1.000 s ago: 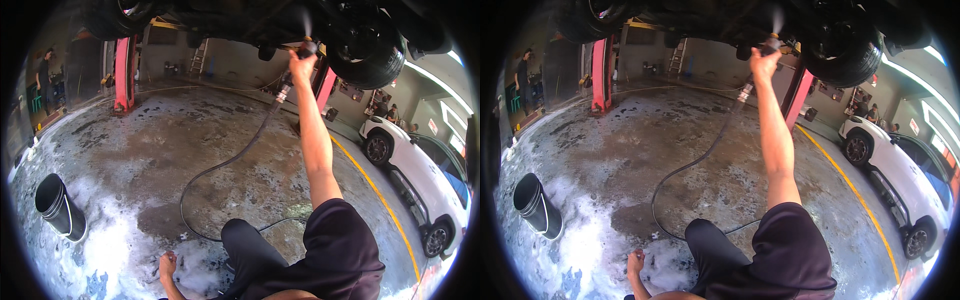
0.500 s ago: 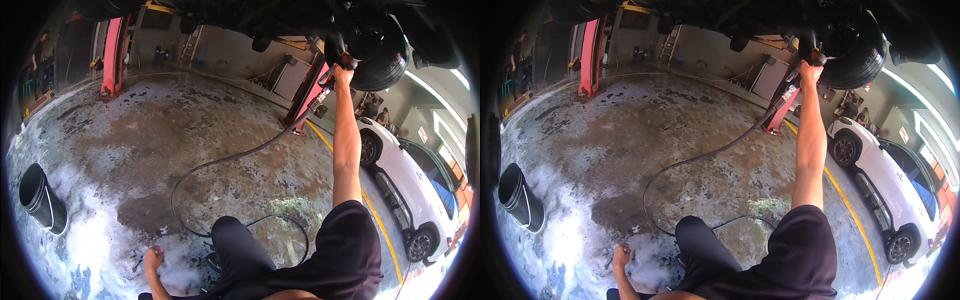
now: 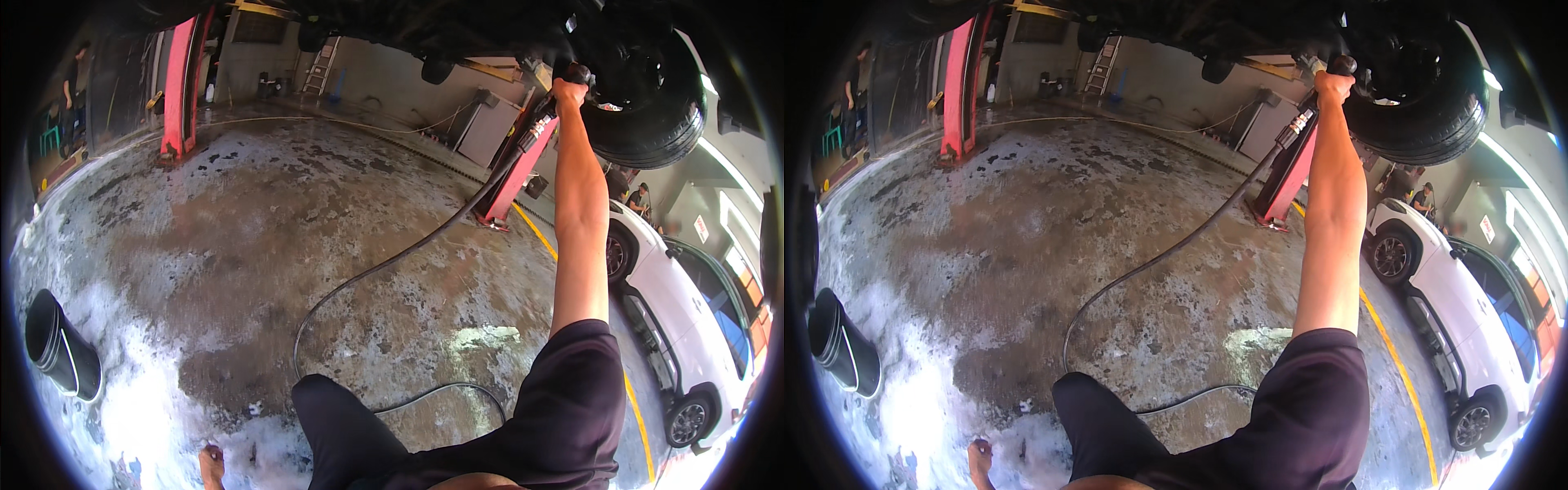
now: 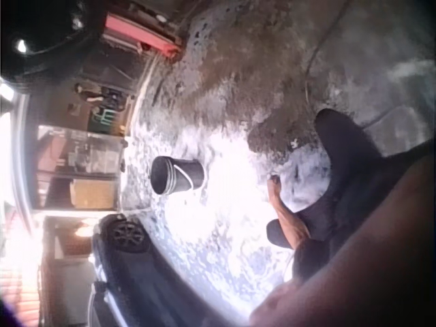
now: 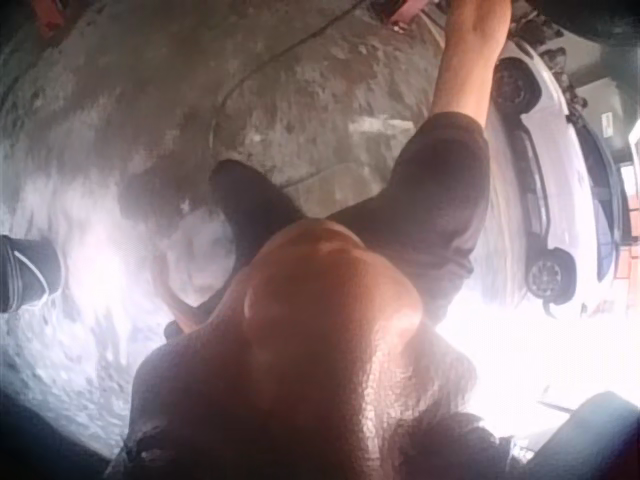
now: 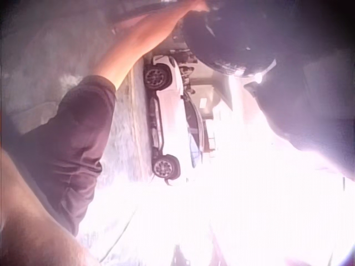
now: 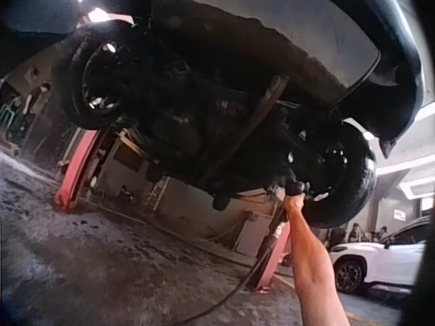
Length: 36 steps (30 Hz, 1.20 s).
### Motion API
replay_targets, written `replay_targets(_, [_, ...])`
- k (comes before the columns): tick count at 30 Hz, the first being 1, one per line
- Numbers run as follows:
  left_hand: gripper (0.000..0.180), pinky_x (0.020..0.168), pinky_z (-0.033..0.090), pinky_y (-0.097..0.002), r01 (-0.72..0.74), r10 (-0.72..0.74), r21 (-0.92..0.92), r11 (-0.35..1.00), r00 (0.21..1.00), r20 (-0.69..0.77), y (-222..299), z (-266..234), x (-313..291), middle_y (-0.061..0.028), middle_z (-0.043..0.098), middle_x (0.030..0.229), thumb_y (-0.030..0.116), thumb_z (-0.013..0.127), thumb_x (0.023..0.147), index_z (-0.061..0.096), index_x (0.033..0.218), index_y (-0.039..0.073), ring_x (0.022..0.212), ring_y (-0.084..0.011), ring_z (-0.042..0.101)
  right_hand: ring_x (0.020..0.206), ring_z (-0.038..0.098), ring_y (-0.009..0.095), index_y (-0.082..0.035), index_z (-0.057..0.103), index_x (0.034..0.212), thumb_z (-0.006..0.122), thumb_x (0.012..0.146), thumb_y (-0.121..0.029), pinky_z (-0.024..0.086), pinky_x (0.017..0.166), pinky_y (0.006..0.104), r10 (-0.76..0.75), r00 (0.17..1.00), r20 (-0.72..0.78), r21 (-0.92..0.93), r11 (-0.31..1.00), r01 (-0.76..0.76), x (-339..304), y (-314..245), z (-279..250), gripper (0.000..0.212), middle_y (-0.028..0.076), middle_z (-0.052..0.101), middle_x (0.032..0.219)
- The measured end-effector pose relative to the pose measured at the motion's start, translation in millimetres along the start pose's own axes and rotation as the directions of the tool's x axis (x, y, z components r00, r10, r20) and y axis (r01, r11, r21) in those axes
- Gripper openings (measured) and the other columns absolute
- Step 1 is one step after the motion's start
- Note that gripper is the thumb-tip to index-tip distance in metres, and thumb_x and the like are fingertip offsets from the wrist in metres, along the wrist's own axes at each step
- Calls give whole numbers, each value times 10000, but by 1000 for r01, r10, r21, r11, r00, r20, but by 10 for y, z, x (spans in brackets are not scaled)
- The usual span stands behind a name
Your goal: The person uses a pressure washer to clean the wheels and undercarriage of a car. They spray water on the tires, rims, and underside of the vehicle while it is elevated on a lift.
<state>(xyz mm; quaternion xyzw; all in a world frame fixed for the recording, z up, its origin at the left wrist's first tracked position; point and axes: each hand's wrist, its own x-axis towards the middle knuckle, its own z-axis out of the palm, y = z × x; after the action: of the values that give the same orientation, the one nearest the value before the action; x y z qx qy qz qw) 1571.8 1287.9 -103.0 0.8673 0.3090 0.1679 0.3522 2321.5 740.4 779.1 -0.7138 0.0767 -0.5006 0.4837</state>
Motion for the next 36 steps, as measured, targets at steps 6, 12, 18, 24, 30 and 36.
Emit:
replay_targets(6, [85, 591, 587, -356, 467, -446, -148, 872, 882, 152, 31, 13, -16, -180, 736, 861, -10, 681, 863, 698, 833, -87, 677, -259, 732, 1285, 602, 378, -52, 450, 1423, 801, 739, -288, 491, 1081, 432, -35, 999, -9, -39, 999, 34, 297, 26, 342, 804, 209, 621, 1354])
replay_targets(12, [83, 611, 585, -362, 496, -484, -116, 861, 867, 119, 341, 6, 114, -181, 737, 861, -1, 684, 863, 699, 844, -80, 697, -270, 731, 1163, 686, 350, -16, 541, 1351, 742, 743, -174, 545, 978, 412, -88, 996, -24, -133, 988, 84, 457, 6, 511, 660, 220, 684, 1245])
replay_targets(18, [82, 631, 583, -367, 502, -492, -101, 859, 864, 109, 497, 20, 256, -183, 737, 862, 8, 687, 864, 700, 856, -73, 717, -281, 730, 1132, 700, 342, -7, 549, 1333, 750, 740, -176, 544, 977, 410, -93, 987, -134, -47, 995, 88, 449, 17, 694, 649, 217, 705, 1178])
replay_targets(24, [83, 651, 581, -372, 507, -499, -82, 858, 861, 101, 582, -33, 263, -184, 737, 862, 17, 690, 865, 701, 867, -66, 737, -292, 730, 1041, 724, 322, 7, 566, 1306, 745, 739, -179, 581, 882, 402, -100, 985, -141, 4, 995, 102, 368, 138, 903, 623, 207, 706, 1155])
replay_targets(30, [86, 671, 579, -378, 486, -476, -95, 868, 872, 111, 621, 89, 352, -185, 738, 862, 26, 693, 865, 701, 878, -59, 757, -302, 729, 866, 752, 299, 12, 651, 1173, 737, 726, -161, 604, 779, 392, -82, 980, -184, 61, 994, 94, 482, 111, 811, 487, 178, 738, 969])
replay_targets(36, [89, 691, 577, -383, 484, -477, -92, 870, 875, 82, 530, -22, 269, -187, 738, 862, 35, 695, 866, 702, 889, -51, 777, -313, 728, 1148, 674, 380, -31, 359, 1454, 754, 753, -159, 539, 984, 438, -43, 991, -123, 132, 989, 59, -284, 101, 572, 815, 259, 650, 1267])
